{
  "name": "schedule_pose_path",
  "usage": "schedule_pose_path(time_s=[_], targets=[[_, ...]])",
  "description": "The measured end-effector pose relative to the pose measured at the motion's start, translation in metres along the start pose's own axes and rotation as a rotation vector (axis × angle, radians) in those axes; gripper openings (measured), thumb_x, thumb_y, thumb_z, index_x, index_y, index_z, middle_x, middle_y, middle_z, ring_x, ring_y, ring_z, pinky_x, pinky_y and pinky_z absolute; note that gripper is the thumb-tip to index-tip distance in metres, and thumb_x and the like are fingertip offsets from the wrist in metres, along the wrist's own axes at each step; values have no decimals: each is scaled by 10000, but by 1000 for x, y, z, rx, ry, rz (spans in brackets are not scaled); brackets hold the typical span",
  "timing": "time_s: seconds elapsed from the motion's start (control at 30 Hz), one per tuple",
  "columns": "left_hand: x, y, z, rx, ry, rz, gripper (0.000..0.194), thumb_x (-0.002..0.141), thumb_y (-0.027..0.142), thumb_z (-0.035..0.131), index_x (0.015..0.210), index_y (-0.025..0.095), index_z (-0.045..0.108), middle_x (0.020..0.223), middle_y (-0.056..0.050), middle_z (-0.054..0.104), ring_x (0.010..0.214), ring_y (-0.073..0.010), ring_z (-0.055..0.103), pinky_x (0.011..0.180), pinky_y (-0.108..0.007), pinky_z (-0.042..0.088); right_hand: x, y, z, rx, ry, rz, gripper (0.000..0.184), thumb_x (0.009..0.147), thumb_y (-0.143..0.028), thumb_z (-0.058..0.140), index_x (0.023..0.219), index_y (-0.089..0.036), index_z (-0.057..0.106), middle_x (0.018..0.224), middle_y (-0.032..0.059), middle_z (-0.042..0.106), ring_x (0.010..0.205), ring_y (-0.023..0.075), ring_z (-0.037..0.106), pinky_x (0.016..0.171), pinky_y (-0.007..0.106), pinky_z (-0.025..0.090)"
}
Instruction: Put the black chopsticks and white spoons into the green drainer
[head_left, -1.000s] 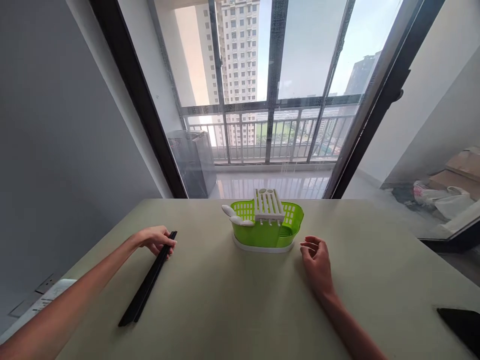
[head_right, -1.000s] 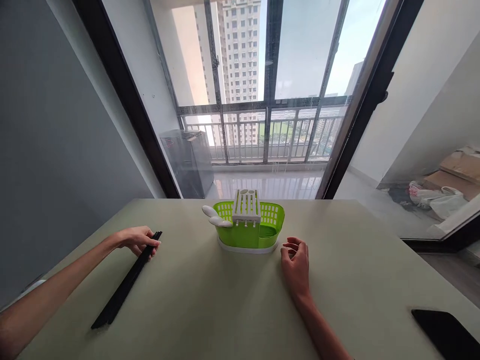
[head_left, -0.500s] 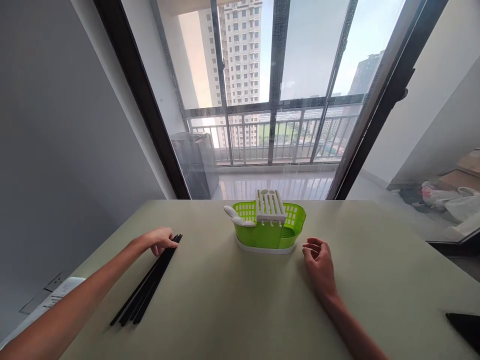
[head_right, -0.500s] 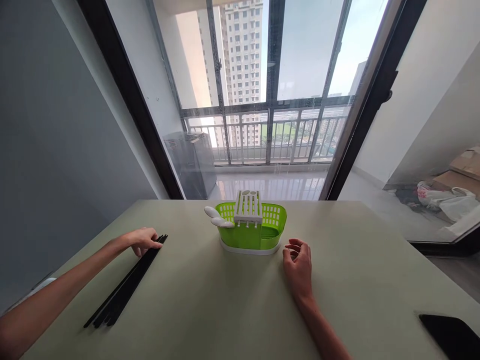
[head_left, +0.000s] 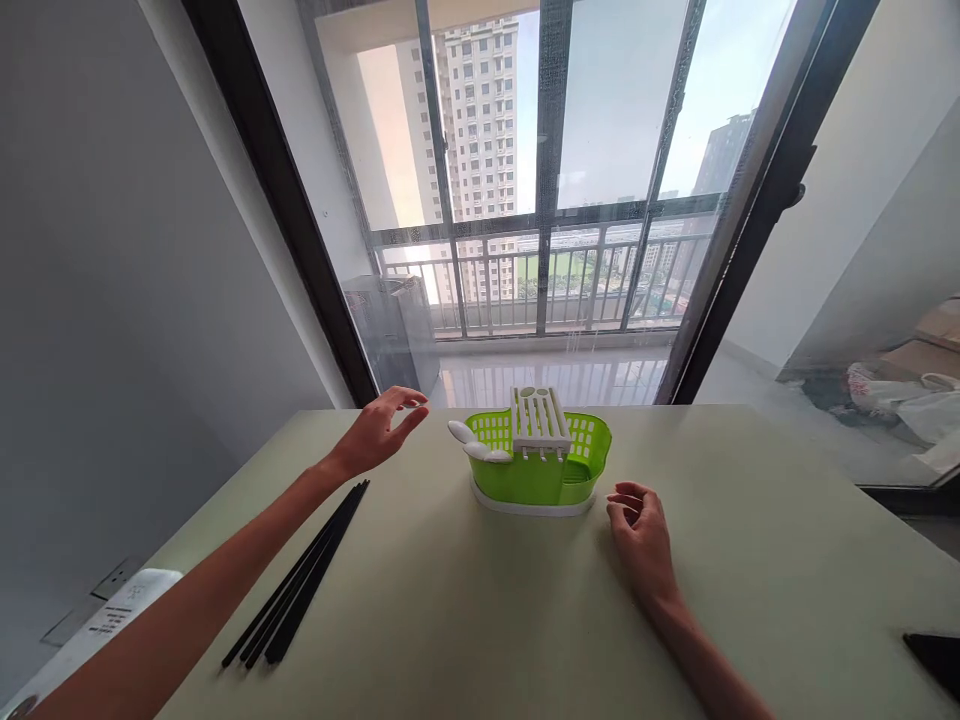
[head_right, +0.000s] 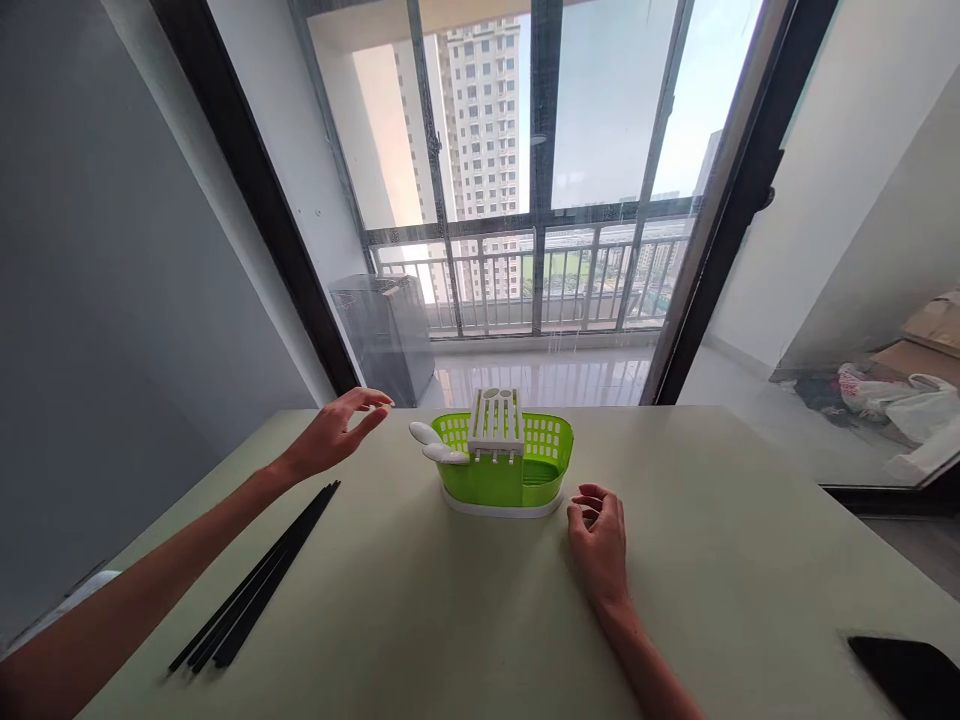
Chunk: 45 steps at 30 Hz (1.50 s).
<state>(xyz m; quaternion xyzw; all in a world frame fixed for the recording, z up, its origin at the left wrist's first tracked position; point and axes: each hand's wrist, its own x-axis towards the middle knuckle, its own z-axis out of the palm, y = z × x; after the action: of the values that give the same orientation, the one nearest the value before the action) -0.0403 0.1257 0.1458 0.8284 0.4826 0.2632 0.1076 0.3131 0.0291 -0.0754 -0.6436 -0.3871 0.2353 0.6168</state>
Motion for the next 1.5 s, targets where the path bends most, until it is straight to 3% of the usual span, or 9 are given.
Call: schedule_pose_path(time_s=[0.17, 0.3, 0.4, 0.57, 0.7, 1.07, 1.33, 1.4, 1.5], targets=[[1, 31, 24, -89, -143, 200, 510, 1002, 596, 434, 1332, 252, 614, 1418, -96, 615, 1335, -274, 546, 1152, -370, 387, 0, -3, 1, 0, 3, -14, 299, 790, -363, 611, 1044, -215, 557, 1055, 74, 622, 952, 247, 656, 815, 387, 545], [8, 39, 36, -57, -225, 312, 665, 809, 629, 733, 1360, 276, 618, 1406, -118, 633, 1311, -327, 564, 1139, -428, 401, -1, -6, 2, 2, 4, -24, 280, 794, -351, 609, 1036, -217, 562, 1059, 76, 619, 958, 246, 655, 812, 385, 548], [16, 45, 43, 23, -245, 361, 706, 717, 619, 820, 1322, 290, 660, 1298, -113, 702, 1192, -343, 639, 1082, -446, 438, 0, -7, 3, 5, 8, -29, 271, 790, -347, 608, 1022, -216, 563, 1051, 76, 614, 943, 244, 657, 801, 382, 551], [31, 50, 57, 234, -264, 487, 562, 810, 638, 719, 1222, 257, 706, 1166, -101, 758, 963, -262, 719, 808, -340, 535, -1, -7, 4, 3, 3, -33, 262, 797, -342, 602, 1024, -215, 564, 1074, 77, 607, 943, 234, 657, 795, 368, 560], [40, 46, 65, 352, -218, 672, 431, 910, 600, 622, 1077, 217, 726, 1003, -67, 782, 807, -196, 725, 619, -255, 492, -1, -9, 4, -2, -11, -39, 274, 810, -342, 589, 1048, -208, 562, 1090, 86, 601, 954, 237, 656, 806, 377, 564], [47, 39, 72, 520, -91, 1035, 330, 1060, 434, 468, 1002, 186, 678, 789, -28, 735, 627, -132, 678, 501, -233, 400, -2, -10, 5, -8, -19, -59, 261, 814, -332, 584, 1044, -211, 562, 1073, 84, 599, 935, 237, 655, 804, 383, 558], [43, 36, 55, 502, 101, 1041, 346, 1024, 465, 545, 846, 180, 627, 723, 3, 735, 536, -108, 602, 554, -248, 393, -2, -12, 4, -22, -21, -50, 267, 821, -346, 572, 1050, -209, 554, 1084, 85, 585, 948, 235, 647, 808, 377, 557], [41, 29, 45, 480, 157, 916, 350, 1021, 480, 547, 861, 184, 644, 720, 7, 741, 536, -109, 610, 555, -242, 383, -2, -12, 4, -23, -24, -49, 265, 821, -348, 577, 1046, -210, 555, 1085, 85, 586, 950, 236, 646, 809, 379, 557], [38, 16, 32, 389, 245, 604, 411, 1031, 516, 500, 870, 187, 686, 663, 6, 728, 509, -115, 607, 543, -235, 372, -2, -12, 4, -22, -30, -53, 258, 823, -349, 579, 1041, -212, 553, 1085, 84, 587, 949, 235, 648, 809, 378, 558]])
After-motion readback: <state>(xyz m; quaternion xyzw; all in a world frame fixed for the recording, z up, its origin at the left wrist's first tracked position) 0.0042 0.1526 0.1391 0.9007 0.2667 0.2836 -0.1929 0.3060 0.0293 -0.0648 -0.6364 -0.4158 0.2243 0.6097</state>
